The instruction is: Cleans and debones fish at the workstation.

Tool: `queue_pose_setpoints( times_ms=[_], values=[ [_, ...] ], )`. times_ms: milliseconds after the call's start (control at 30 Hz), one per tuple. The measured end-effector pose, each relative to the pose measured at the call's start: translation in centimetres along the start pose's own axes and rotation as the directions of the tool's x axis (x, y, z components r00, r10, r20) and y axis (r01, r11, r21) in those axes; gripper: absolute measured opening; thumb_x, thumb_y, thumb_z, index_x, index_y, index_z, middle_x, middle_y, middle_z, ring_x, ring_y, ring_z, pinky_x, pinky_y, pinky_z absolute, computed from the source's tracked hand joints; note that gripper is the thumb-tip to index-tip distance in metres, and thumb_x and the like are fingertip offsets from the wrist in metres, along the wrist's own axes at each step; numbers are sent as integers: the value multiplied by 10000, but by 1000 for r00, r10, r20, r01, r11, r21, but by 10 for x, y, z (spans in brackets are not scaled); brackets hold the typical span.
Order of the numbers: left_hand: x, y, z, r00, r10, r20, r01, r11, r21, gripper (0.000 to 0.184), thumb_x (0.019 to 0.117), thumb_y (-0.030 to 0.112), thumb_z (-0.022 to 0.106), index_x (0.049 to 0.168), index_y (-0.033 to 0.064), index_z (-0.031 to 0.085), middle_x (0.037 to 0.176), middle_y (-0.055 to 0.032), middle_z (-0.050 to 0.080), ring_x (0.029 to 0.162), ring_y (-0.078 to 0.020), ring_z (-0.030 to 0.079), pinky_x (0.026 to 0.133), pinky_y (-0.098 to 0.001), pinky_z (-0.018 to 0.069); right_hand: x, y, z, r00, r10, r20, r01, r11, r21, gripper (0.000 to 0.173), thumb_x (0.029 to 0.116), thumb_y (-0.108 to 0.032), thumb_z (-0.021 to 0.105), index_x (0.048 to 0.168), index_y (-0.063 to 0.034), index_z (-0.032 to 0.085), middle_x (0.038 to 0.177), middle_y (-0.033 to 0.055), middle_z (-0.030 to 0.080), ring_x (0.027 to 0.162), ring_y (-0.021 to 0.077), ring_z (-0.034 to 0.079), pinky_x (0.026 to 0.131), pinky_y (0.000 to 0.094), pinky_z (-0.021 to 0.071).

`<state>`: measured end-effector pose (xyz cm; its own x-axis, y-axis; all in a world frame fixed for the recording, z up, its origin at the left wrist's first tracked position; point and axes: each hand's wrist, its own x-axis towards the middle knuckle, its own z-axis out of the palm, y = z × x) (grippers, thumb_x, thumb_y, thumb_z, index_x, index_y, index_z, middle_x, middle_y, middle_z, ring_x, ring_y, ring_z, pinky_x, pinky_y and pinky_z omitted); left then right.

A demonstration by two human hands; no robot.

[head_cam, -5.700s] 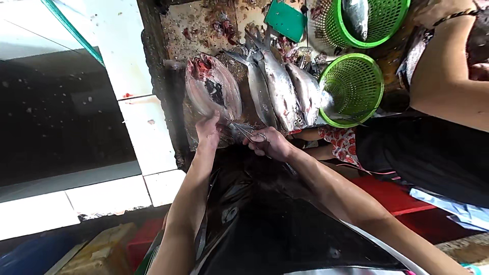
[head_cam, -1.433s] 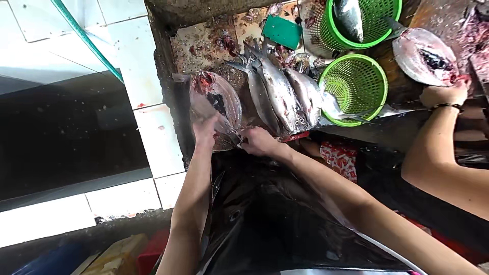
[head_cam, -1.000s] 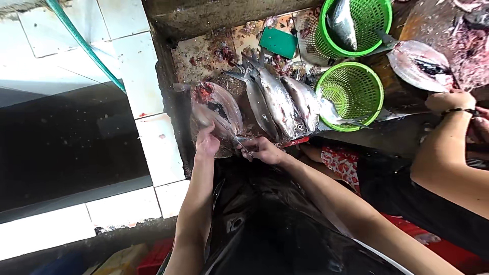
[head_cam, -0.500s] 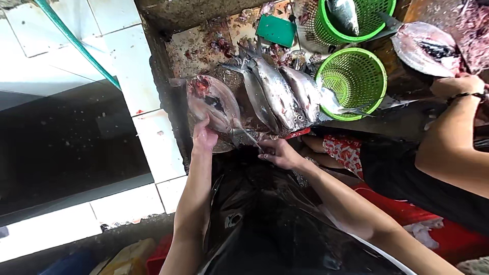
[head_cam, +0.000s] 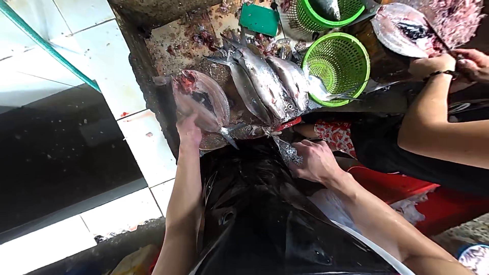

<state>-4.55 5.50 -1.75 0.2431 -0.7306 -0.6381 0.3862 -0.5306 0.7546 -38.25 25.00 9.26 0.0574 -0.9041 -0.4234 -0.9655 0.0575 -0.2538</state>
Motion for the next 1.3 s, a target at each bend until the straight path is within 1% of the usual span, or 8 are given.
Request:
queue_pose_setpoints(
  times_ms=[233, 433, 600, 700, 767, 900, 1133, 1300],
  values=[
    [1, -2, -4, 999, -9, 36, 11, 998, -69, 382, 966, 121, 691, 1311, 5, 575, 1245, -150, 674, 1128, -238, 672, 973, -456, 566, 18, -12, -16, 994, 12, 109, -9, 1000, -29, 539, 763, -541, 643, 1072, -108, 725, 913, 103, 714, 852, 305, 689, 801, 597, 497],
    [-1, -4, -4, 998, -11, 66, 21, 988, -154, 370, 981, 64, 642, 1334, 8, 546, 1254, -152, 659, 1135, -247, 661, 984, -460, 555, 35, -16, -18, 996, -75, 54, 50, 930, 364, 468, 836, -449, 686, 1152, -107, 729, 868, 39, 701, 740, 196, 657, 687, 491, 563],
    [-1, -8, -4, 993, -12, 119, 38, 975, -221, 373, 985, 34, 598, 1350, 28, 527, 1282, -148, 640, 1160, -252, 643, 995, -472, 543, 61, -38, -15, 985, -48, 167, -4, 954, 300, 442, 818, -458, 714, 1085, -106, 737, 846, 69, 703, 778, 264, 679, 725, 567, 552],
    [-1, -8, -7, 984, 6, 179, 39, 969, -245, 366, 1000, 62, 601, 1356, 35, 522, 1277, -137, 651, 1163, -247, 650, 1003, -471, 545, 77, -58, -14, 976, -159, 147, 20, 743, 669, 336, 867, -363, 704, 1092, -118, 753, 805, -5, 722, 687, 121, 675, 664, 388, 595],
    [-1, -10, -6, 980, -12, 200, 63, 966, -250, 350, 999, 82, 609, 1338, 49, 530, 1240, -131, 667, 1125, -237, 665, 970, -461, 560, 92, -75, -11, 957, -251, 146, 10, 532, 847, 266, 907, -232, 647, 1096, -77, 753, 787, 36, 717, 617, 127, 635, 586, 340, 559],
    [0, -12, -4, 976, -39, 215, 95, 961, -259, 306, 1009, 103, 603, 1306, 53, 548, 1199, -122, 680, 1091, -228, 676, 949, -445, 568, 129, -101, 7, 935, -296, 194, -75, 372, 925, 303, 986, -134, 498, 1096, -29, 760, 780, 74, 689, 590, 132, 578, 563, 317, 514],
    [-6, -11, 3, 977, -87, 197, 140, 951, -277, 309, 1041, 153, 560, 1334, 55, 545, 1209, -128, 680, 1114, -242, 669, 973, -458, 558, 163, -119, 36, 899, -312, 307, -287, 109, 952, 471, 1060, -334, 329, 1134, -57, 702, 855, 17, 676, 689, 108, 607, 675, 308, 550],
    [0, -12, 3, 968, -108, 226, 175, 937, -301, 260, 1049, 173, 535, 1291, 77, 548, 1133, -120, 688, 1026, -238, 686, 899, -453, 581, 165, -123, 38, 912, -376, 167, -165, 38, 986, 207, 974, -119, 610, 1102, 9, 711, 860, 89, 689, 656, 136, 615, 635, 322, 564]
  ],
)
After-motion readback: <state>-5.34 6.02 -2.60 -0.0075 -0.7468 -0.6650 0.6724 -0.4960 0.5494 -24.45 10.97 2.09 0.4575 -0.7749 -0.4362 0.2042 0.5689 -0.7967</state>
